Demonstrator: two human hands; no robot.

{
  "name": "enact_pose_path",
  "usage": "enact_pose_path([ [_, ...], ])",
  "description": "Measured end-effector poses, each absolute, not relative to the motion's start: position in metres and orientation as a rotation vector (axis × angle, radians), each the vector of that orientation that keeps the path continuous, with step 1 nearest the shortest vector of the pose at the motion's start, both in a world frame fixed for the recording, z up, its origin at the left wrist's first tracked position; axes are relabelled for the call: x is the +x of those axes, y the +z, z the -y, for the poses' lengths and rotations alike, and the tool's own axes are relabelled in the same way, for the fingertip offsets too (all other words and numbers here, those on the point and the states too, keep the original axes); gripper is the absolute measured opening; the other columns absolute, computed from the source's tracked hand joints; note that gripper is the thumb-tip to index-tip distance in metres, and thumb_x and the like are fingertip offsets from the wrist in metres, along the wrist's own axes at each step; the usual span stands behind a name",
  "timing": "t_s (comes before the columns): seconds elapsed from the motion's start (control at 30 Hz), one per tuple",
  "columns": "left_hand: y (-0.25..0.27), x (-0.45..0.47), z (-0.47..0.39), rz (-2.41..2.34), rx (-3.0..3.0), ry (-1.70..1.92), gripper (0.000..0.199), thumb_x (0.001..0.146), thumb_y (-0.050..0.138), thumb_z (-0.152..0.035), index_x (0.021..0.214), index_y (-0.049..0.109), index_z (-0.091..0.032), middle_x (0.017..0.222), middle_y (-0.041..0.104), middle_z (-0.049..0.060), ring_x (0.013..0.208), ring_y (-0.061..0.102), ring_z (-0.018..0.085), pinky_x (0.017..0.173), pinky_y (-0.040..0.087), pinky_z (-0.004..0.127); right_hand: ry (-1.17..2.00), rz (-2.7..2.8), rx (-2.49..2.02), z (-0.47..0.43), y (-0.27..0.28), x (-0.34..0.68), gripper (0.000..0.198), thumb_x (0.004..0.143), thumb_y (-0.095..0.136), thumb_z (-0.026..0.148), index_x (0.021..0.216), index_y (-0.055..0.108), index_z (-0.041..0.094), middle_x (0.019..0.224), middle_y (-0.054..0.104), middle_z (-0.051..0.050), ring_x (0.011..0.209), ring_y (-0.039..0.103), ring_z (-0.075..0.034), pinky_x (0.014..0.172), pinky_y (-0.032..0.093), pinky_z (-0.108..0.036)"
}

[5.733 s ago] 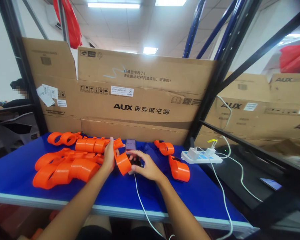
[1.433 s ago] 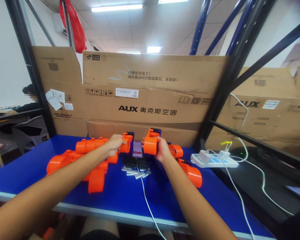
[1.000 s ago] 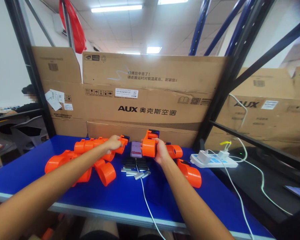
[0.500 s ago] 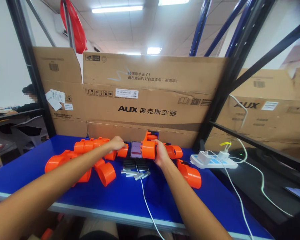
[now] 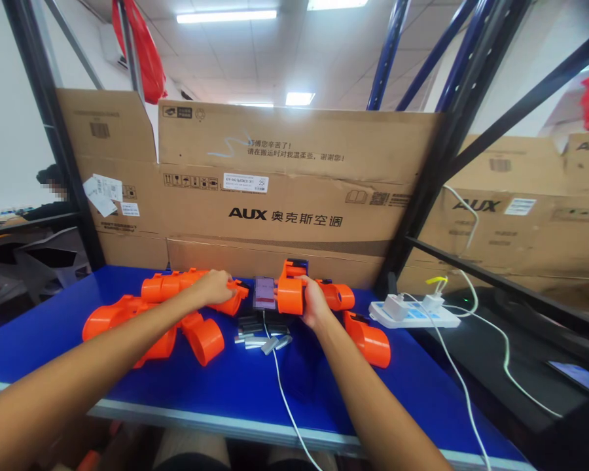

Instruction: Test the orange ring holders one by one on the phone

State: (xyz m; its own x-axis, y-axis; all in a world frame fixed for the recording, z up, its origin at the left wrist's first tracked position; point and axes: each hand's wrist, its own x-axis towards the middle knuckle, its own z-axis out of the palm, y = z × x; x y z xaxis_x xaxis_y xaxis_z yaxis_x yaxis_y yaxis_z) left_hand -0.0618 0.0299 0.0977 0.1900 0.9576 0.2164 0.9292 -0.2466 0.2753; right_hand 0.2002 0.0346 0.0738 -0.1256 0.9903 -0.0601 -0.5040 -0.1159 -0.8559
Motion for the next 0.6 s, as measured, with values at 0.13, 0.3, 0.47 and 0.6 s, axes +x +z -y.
enact_pose_path([
  [0.13,0.098,-0.047,0.011,-1.858,2.707,0.619,0.036,0.087,0.052,-0.044,0.101,0.072,-0.017,0.101,0.069,0.017,0.099,0.062,0.032,0.084,0.044,0.04,1.592,0.803,-0.835,-0.034,0.072,0.204,0.016,0.079,0.054,0.026,0.088,0.064,0.017,0.063,0.068,-0.004,0.062,0.067,-0.022,0.061,0.057,-0.033],
  [0.3,0.061,-0.054,0.079,-1.531,3.013,0.563,0.032,0.086,0.055,-0.045,0.097,0.071,-0.019,0.092,0.066,0.013,0.088,0.058,0.031,0.082,0.041,0.044,1.558,0.79,-0.834,-0.032,0.069,0.213,0.013,0.08,0.054,0.026,0.085,0.063,0.019,0.062,0.067,-0.003,0.06,0.066,-0.021,0.06,0.057,-0.032],
  [0.47,0.031,-0.096,0.1,-1.398,3.191,0.367,0.015,0.079,0.059,-0.025,0.088,0.07,-0.019,0.093,0.065,0.014,0.09,0.056,0.031,0.087,0.039,0.048,1.532,0.801,-0.841,-0.033,0.065,0.212,0.011,0.082,0.054,0.026,0.084,0.063,0.019,0.062,0.067,-0.002,0.058,0.065,-0.02,0.058,0.055,-0.031],
  [0.6,0.025,-0.131,0.092,-1.366,3.224,0.346,0.019,0.079,0.059,-0.025,0.092,0.071,-0.021,0.101,0.067,0.014,0.095,0.058,0.032,0.09,0.04,0.048,1.537,0.793,-0.841,-0.034,0.063,0.207,0.011,0.081,0.055,0.024,0.086,0.063,0.019,0.062,0.067,-0.002,0.058,0.065,-0.019,0.058,0.055,-0.03],
])
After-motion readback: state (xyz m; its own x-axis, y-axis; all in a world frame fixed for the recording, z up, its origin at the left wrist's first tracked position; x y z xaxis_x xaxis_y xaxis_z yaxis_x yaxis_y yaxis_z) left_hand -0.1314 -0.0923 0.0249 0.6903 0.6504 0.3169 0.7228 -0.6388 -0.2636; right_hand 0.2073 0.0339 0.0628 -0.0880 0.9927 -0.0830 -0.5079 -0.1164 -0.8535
